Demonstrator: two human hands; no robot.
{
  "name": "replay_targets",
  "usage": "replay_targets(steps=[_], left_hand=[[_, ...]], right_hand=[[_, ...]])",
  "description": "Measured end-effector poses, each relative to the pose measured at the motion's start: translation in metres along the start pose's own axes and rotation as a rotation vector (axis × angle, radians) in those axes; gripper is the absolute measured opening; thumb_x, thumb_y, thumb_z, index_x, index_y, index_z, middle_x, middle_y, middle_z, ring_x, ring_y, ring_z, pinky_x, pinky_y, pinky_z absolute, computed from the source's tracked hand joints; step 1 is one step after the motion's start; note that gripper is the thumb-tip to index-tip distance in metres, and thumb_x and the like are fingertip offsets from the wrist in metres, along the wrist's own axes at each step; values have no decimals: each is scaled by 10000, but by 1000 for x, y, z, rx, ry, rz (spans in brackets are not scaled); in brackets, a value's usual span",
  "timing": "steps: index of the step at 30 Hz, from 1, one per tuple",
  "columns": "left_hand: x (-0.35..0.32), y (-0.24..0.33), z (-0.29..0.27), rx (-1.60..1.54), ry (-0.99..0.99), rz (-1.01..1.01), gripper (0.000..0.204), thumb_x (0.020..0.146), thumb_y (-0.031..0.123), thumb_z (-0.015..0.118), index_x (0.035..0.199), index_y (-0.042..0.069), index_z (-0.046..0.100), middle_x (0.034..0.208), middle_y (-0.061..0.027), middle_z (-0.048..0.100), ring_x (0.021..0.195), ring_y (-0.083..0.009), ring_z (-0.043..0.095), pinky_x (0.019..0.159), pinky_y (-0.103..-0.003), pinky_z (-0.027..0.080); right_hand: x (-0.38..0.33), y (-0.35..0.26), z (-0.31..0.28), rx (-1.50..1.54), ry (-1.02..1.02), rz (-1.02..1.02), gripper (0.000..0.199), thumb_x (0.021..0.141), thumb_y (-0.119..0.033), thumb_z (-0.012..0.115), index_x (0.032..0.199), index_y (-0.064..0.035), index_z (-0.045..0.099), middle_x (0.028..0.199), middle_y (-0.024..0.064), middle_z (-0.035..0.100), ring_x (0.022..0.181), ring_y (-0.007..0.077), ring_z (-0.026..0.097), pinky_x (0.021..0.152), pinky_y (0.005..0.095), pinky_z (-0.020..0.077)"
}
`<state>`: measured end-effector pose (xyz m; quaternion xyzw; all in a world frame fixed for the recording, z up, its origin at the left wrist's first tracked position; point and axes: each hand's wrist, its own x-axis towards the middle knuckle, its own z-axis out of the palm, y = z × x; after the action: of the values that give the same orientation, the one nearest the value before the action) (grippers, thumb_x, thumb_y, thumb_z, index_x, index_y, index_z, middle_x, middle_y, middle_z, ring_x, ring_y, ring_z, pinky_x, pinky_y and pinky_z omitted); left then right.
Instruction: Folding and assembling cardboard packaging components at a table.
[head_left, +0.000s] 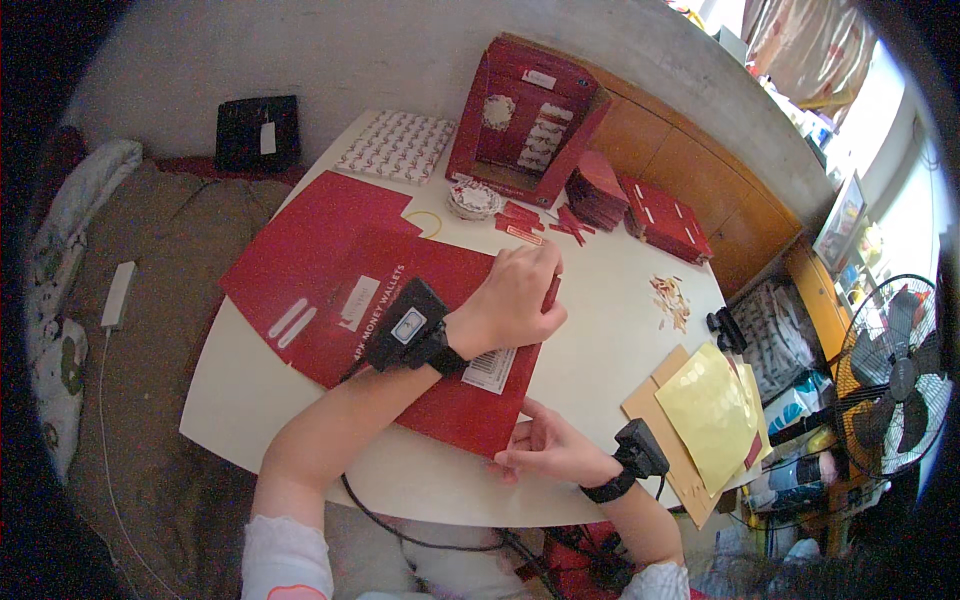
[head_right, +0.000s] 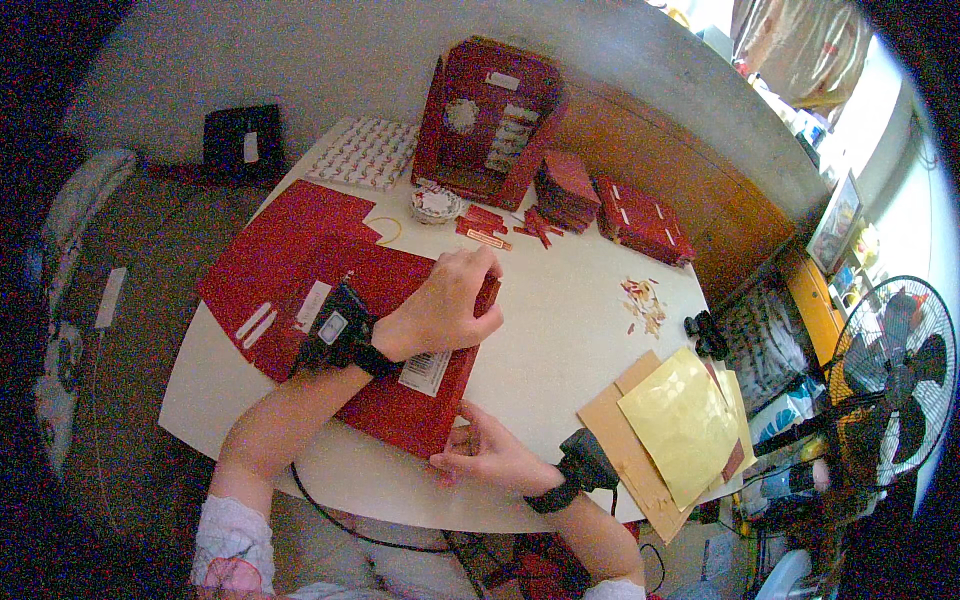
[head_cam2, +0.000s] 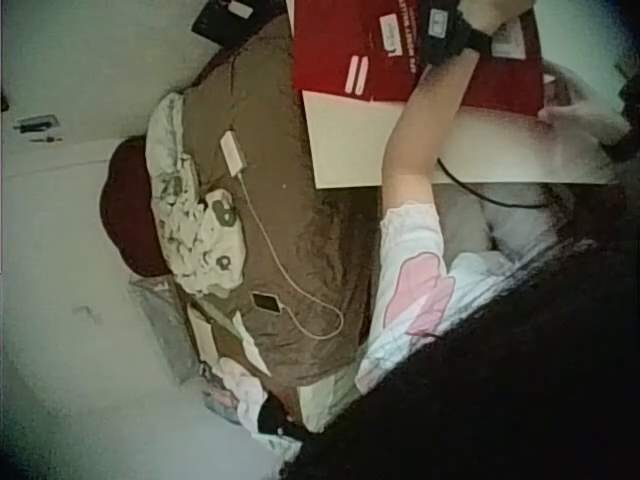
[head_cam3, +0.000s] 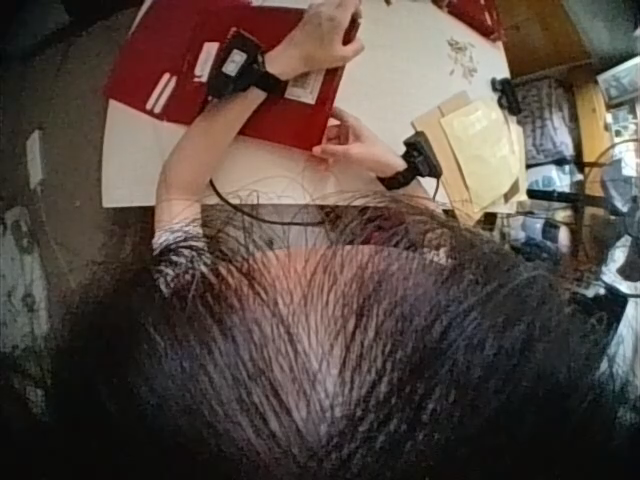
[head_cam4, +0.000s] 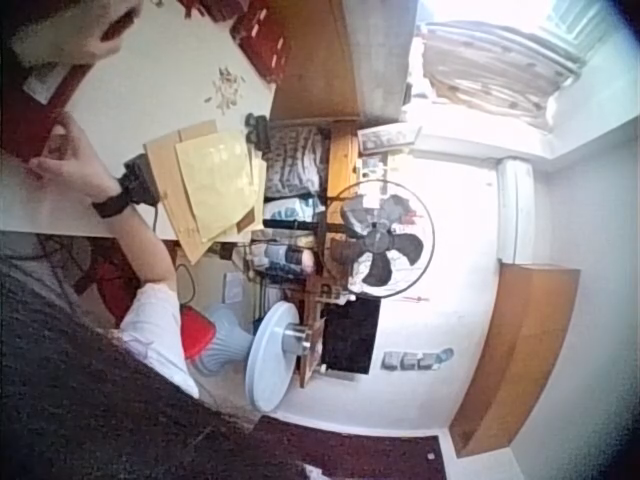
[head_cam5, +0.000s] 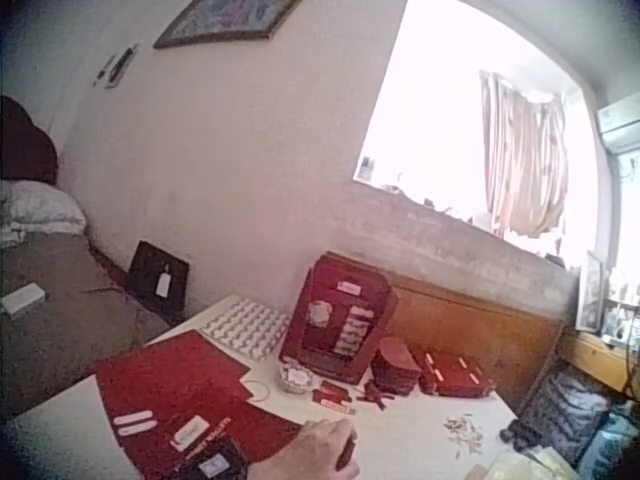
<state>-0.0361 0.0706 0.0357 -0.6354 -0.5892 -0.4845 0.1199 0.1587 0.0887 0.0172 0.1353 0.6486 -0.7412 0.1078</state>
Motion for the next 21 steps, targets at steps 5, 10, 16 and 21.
replay_targets(steps=[5,10,16,21], left_hand=[[0,0,3,-2,-39,-8,316,717,134,622,961,28,451,854,-167,527,865,-353,533,791,-435,409],[0,-1,6,-28,13,-3,271,689,136,617,886,22,471,791,-139,541,820,-331,546,752,-429,397],[0,1,2,-4,-46,-13,320,723,146,626,967,31,454,870,-167,530,874,-349,531,800,-433,407],[0,0,3,-9,-31,9,312,721,148,628,957,31,459,869,-167,530,873,-348,530,791,-433,406]], right_hand=[[0,3,-2,-35,-27,-9,626,861,-26,636,1373,-45,275,1003,121,630,793,178,643,660,298,547],[1,1,1,-4,-14,-27,623,863,-32,636,1371,-44,276,990,120,631,766,170,639,651,296,548],[-2,-4,1,-59,-59,-48,590,874,-28,618,1360,-39,284,975,135,634,771,174,645,660,300,546],[-2,-4,2,-64,-64,-48,548,883,-7,593,1345,-34,300,979,144,630,794,174,647,666,298,545]])
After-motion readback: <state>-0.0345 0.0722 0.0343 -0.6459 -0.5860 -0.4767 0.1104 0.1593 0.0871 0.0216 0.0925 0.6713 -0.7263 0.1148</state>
